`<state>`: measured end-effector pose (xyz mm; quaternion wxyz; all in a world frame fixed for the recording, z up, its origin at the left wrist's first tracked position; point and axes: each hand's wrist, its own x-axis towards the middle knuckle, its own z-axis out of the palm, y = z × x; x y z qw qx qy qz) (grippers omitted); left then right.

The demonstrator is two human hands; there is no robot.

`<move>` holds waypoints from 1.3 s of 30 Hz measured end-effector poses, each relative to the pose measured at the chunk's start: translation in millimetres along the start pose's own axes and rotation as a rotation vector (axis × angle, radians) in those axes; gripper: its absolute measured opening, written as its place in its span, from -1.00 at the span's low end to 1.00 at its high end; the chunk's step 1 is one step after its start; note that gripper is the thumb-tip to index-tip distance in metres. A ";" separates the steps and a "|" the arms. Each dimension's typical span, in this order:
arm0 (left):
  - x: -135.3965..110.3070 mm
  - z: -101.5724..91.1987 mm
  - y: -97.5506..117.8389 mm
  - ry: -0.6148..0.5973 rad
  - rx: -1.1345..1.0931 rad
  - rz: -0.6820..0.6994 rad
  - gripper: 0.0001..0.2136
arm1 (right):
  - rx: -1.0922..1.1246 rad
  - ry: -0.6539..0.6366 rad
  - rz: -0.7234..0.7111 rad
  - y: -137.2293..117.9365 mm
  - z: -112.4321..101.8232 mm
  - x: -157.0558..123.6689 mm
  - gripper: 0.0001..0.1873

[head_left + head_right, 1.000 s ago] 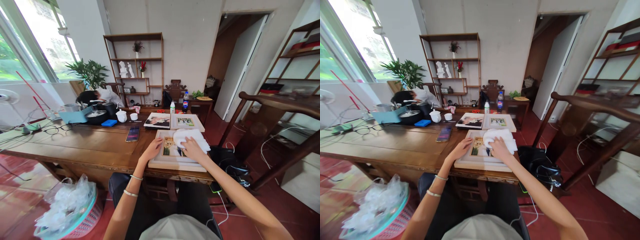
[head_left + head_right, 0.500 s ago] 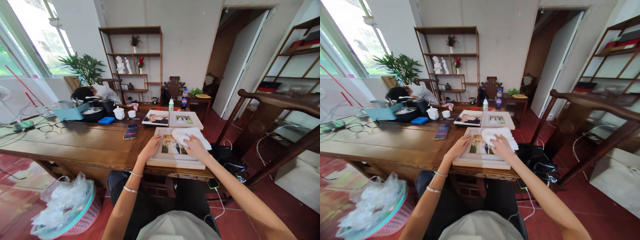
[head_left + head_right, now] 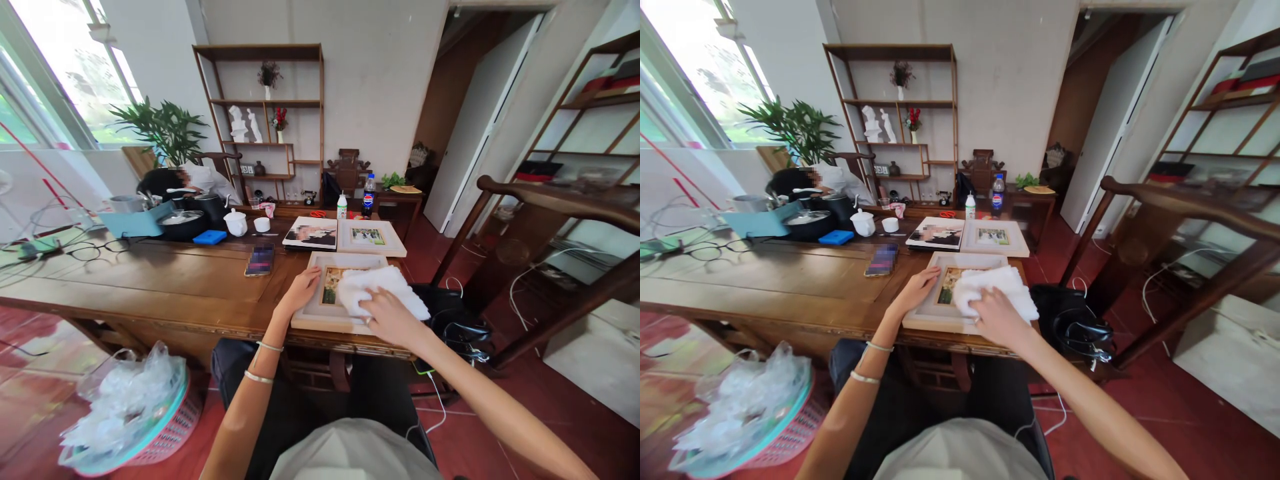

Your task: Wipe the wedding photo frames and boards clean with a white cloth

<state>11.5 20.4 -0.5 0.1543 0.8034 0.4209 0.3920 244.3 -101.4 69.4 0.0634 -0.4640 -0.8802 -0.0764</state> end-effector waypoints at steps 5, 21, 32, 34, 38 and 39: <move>1.3 1.3 0.1 -0.018 0.035 0.009 -0.69 | 0.107 0.032 -0.049 -45.8 -5.8 -16.0 -0.71; 1.1 5.0 -6.1 -0.027 0.147 0.089 -0.68 | -0.083 -0.030 0.145 -32.0 -12.9 -26.4 -0.75; 0.4 2.3 -0.5 -0.032 0.124 0.062 -0.69 | -0.217 0.212 0.332 67.1 -2.4 46.7 -0.56; 0.6 0.7 0.8 -0.050 0.142 0.058 -0.69 | -0.179 0.199 0.164 65.5 5.0 78.7 -0.53; 1.2 -1.5 3.2 -0.057 0.137 0.073 -0.69 | -0.120 0.094 -0.115 46.4 21.2 128.4 -0.64; 1.3 -1.6 3.6 -0.054 0.128 0.081 -0.69 | -0.115 0.073 -0.139 42.6 24.5 134.9 -0.66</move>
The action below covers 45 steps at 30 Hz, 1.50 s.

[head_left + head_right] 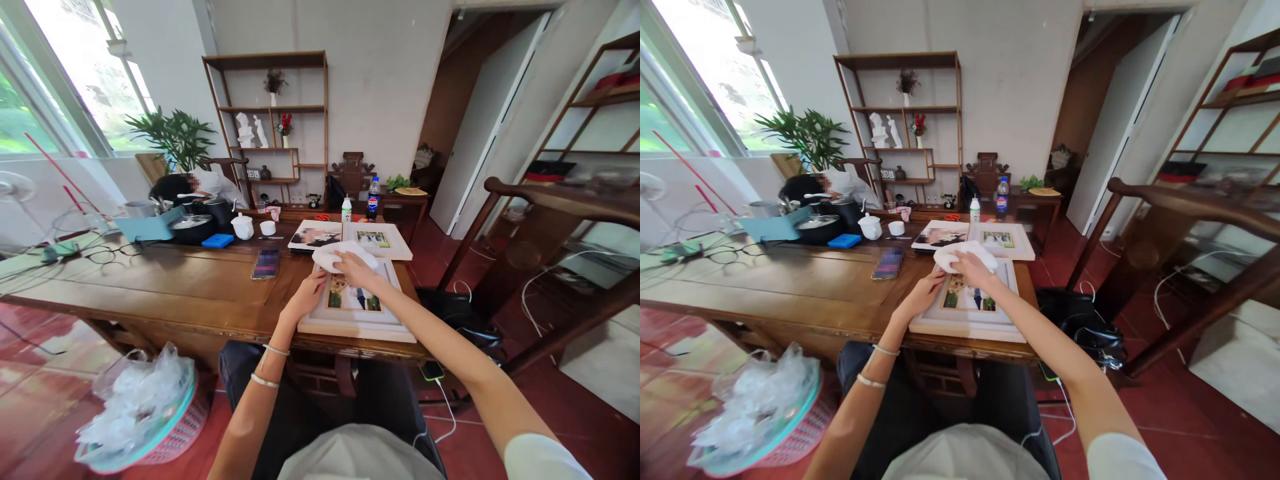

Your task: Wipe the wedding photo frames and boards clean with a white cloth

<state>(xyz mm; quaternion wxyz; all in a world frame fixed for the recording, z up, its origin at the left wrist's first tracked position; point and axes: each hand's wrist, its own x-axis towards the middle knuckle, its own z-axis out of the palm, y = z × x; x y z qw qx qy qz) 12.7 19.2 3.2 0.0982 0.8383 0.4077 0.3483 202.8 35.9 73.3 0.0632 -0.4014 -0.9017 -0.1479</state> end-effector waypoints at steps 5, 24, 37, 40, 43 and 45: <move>-0.5 2.9 -2.0 0.017 -0.024 0.000 -0.68 | -0.005 -0.069 -0.001 4.8 4.9 -11.9 -0.66; -1.6 4.9 -4.3 0.025 -0.015 0.003 -0.69 | 0.057 -0.158 0.155 -77.5 -58.1 -133.5 -0.72; -2.7 3.0 -1.2 0.034 -0.031 0.008 -0.71 | -0.057 0.006 0.413 20.6 -14.7 -71.8 -0.63; -2.2 1.0 -0.1 0.022 -0.017 0.012 -0.72 | -0.060 -0.036 0.377 16.4 -15.5 -61.6 -0.68; -1.4 0.8 -0.6 0.021 -0.012 0.009 -0.72 | -0.059 -0.083 0.330 0.9 -19.6 -69.7 -0.72; -1.1 1.5 -1.5 0.028 -0.010 0.015 -0.71 | -0.057 -0.105 0.301 -12.3 -25.9 -84.1 -0.73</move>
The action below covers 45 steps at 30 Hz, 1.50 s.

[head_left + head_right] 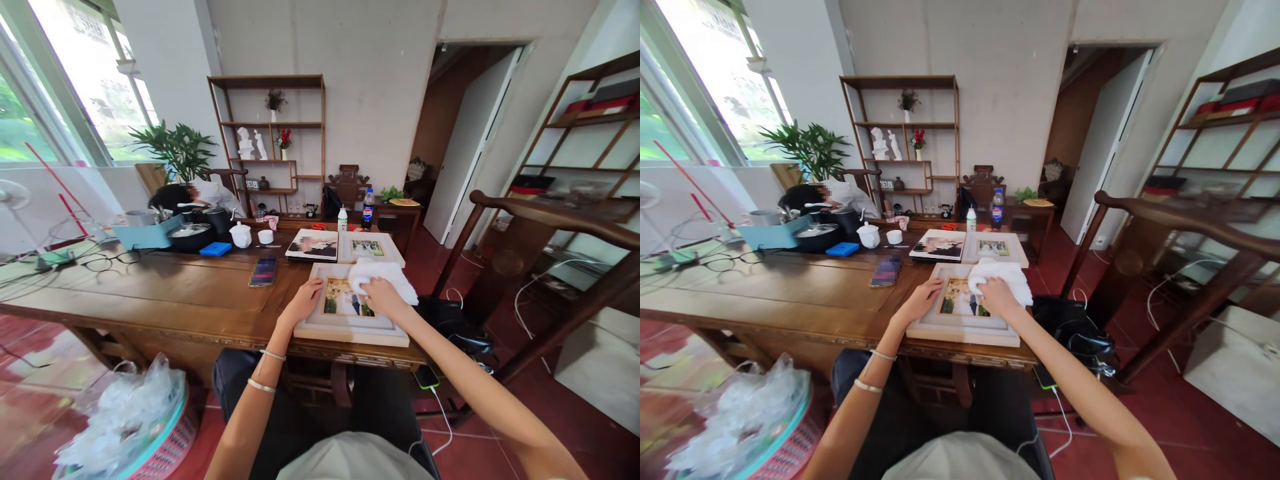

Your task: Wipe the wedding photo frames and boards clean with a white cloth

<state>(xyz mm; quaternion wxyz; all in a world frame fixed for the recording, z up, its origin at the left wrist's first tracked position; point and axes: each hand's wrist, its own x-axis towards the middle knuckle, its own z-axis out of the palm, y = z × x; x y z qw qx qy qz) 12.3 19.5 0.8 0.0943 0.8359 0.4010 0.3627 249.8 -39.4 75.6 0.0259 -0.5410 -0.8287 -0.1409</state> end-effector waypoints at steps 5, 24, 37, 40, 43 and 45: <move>-0.3 2.8 -3.5 0.020 -0.012 0.001 -0.70 | 0.002 -0.033 -0.025 -25.0 -20.4 -54.8 -0.72; -1.7 -3.1 3.8 -0.038 -0.046 0.012 -0.68 | 0.070 0.111 0.064 36.5 14.2 31.9 -0.67; -0.2 -1.6 2.3 -0.044 -0.038 -0.008 -0.68 | 0.174 -0.007 -0.165 -48.6 -26.1 -70.6 -0.74; -0.4 -0.7 1.5 -0.044 -0.033 0.000 -0.68 | 0.245 0.034 -0.184 -57.6 -26.4 -81.2 -0.74; -0.9 0.1 1.4 -0.031 -0.043 0.013 -0.69 | 0.239 0.102 -0.136 -49.0 -12.0 -68.5 -0.74; -1.2 0.2 2.1 -0.027 -0.045 0.008 -0.69 | 0.208 0.115 -0.080 -34.0 -0.1 -50.9 -0.72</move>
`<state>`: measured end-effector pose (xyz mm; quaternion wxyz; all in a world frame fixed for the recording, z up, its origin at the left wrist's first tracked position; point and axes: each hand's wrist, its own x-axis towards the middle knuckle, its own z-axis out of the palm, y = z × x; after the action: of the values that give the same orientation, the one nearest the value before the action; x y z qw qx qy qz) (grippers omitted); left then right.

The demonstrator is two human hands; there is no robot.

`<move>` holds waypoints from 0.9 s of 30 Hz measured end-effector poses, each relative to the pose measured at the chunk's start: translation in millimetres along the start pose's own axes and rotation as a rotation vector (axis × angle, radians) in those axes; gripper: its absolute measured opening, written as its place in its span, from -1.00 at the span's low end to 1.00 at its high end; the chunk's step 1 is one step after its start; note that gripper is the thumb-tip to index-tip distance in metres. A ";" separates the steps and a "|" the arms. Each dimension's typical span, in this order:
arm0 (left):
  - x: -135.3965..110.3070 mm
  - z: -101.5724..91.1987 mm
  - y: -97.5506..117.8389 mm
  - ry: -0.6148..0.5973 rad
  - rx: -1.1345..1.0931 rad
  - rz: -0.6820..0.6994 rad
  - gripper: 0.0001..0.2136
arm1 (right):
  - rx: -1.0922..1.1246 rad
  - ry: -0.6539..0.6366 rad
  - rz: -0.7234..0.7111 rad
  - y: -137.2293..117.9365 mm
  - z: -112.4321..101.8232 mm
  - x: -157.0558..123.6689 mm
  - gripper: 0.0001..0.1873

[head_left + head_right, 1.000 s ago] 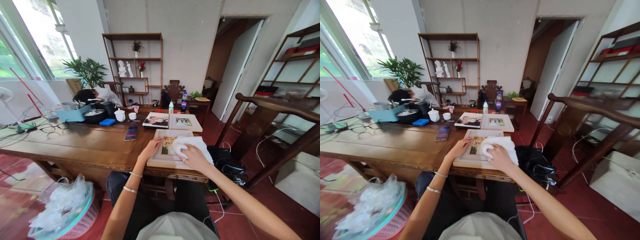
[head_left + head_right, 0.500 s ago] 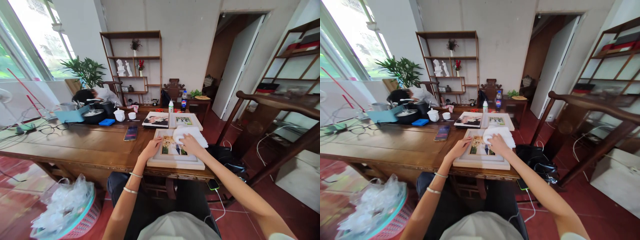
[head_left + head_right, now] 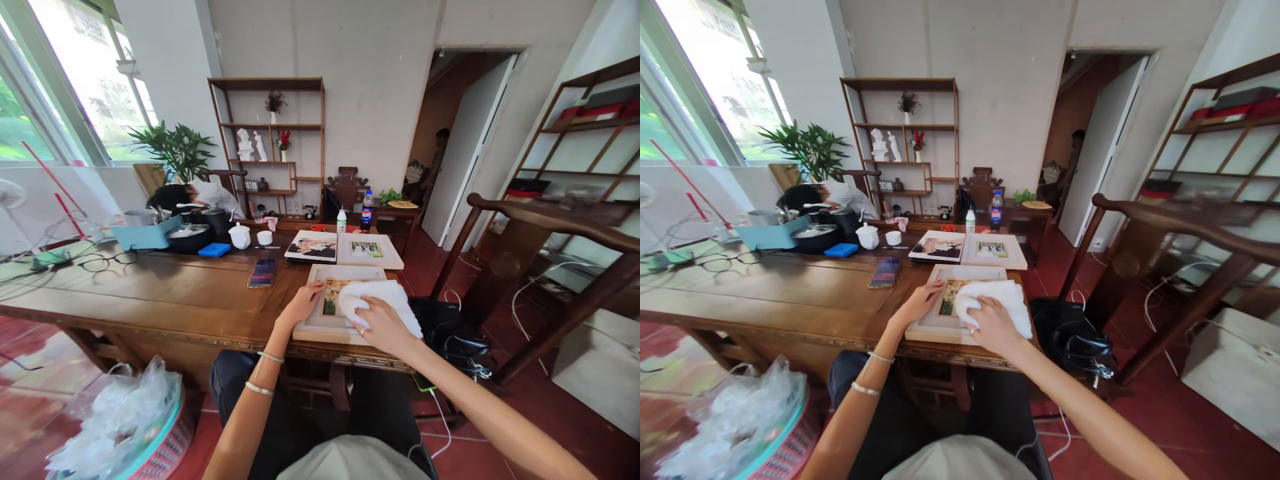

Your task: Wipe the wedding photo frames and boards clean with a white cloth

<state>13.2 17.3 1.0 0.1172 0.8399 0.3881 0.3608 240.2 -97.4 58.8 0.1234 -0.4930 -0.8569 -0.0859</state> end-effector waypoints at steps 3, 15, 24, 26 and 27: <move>-0.3 -0.8 1.5 -0.008 0.009 -0.015 -0.68 | -0.044 -0.019 0.076 34.1 9.3 26.9 -0.70; 0.3 -2.8 5.4 0.004 0.033 -0.007 -0.69 | -0.065 -0.087 0.062 41.1 4.8 49.2 -0.70; 0.4 -0.9 1.5 -0.003 0.028 -0.012 -0.70 | 0.103 -0.115 -0.129 -26.7 -26.4 -21.4 -0.75; 0.5 0.2 -0.3 -0.006 0.027 -0.010 -0.69 | 0.125 -0.097 -0.120 -25.5 -22.4 -24.2 -0.73; 0.6 0.6 -0.7 -0.008 0.028 -0.009 -0.69 | 0.127 -0.087 -0.117 -21.3 -18.5 -22.6 -0.71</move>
<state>13.5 18.2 0.5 0.1088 0.8413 0.3963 0.3513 235.0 -131.7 69.2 0.1120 -0.4367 -0.8925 -0.0169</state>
